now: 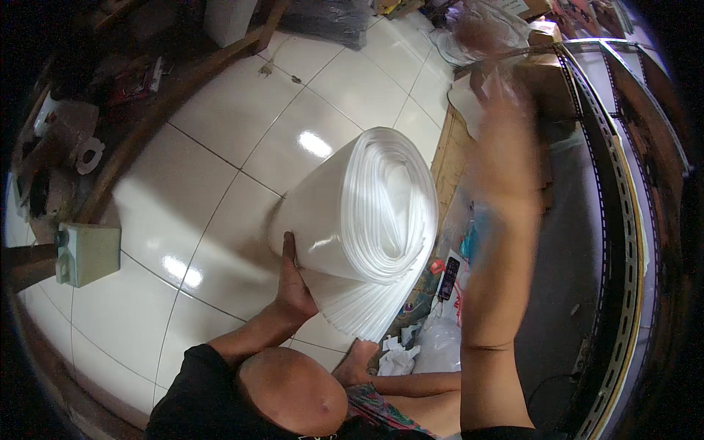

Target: The person sits on the floor and repeatedly folds white plastic shopping bags with a printed logo. They smooth each bag flat, fold it into a compact square, and stack the finished units on a nearby table.

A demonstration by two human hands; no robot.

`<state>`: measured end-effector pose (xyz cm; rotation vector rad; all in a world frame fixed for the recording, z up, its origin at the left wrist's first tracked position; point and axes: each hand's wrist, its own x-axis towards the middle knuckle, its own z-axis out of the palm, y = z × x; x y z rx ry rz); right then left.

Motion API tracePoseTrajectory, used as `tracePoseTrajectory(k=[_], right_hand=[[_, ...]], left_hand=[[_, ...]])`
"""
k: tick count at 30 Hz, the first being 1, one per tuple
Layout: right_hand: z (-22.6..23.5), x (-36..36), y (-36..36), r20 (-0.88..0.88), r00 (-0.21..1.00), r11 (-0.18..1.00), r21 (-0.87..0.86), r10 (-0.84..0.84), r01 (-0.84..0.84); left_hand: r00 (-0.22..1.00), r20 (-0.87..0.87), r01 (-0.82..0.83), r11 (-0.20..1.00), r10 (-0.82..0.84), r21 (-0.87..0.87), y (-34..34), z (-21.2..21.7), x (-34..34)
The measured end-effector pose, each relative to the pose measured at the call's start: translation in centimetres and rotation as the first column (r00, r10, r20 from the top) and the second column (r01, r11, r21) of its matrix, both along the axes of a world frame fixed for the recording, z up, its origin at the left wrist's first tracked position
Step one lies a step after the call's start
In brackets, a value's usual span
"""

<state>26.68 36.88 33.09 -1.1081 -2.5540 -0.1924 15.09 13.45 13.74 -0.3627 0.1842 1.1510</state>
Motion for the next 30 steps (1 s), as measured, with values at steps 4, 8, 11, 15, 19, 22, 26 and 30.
tracePoseTrajectory(k=[4, 8, 11, 15, 19, 22, 26, 30], right_hand=[[1.7, -7.4, -4.7, -0.032, 0.994, 0.948, -0.298, 0.108, -0.112], [5.3, -6.0, -4.5, -0.095, 0.969, 0.968, -0.082, 0.228, -0.236], [2.5, -4.1, -6.3, 0.17, 0.981, 0.995, -0.057, 0.096, -0.087], [1.9, -8.2, -8.1, 0.086, 0.966, 0.963, -0.139, 0.242, -0.229], [6.5, -7.7, -7.8, -0.1, 0.876, 0.881, 0.072, 0.472, -0.467], [0.9, -8.2, -9.3, 0.076, 0.947, 0.949, 0.026, 0.311, -0.314], [-0.2, -8.5, -7.7, 0.071, 0.98, 0.93, -0.336, 0.184, -0.15], [3.6, -8.8, -4.1, -0.037, 0.998, 0.772, -0.636, -0.055, 0.019]], left_hand=[[0.998, -0.067, 0.009, 0.997, -0.004, 0.073, 0.0, -1.0, 0.5], [0.999, -0.015, -0.039, 0.999, 0.039, 0.036, -0.2, -1.4, 0.1], [0.988, 0.142, 0.049, 0.994, -0.062, 0.094, 0.8, -0.5, 2.8], [0.998, 0.054, -0.016, 1.0, 0.015, 0.008, -0.2, -1.7, 0.3], [0.994, 0.108, 0.018, 0.999, -0.022, 0.037, -0.1, -1.2, 1.1], [0.997, 0.056, -0.058, 0.997, 0.055, 0.053, 0.0, -1.9, 1.4], [0.988, 0.151, -0.027, 1.0, 0.026, 0.003, -0.1, -2.9, 0.8], [0.992, 0.109, -0.055, 0.997, 0.062, -0.061, 0.0, -2.1, 0.5]])
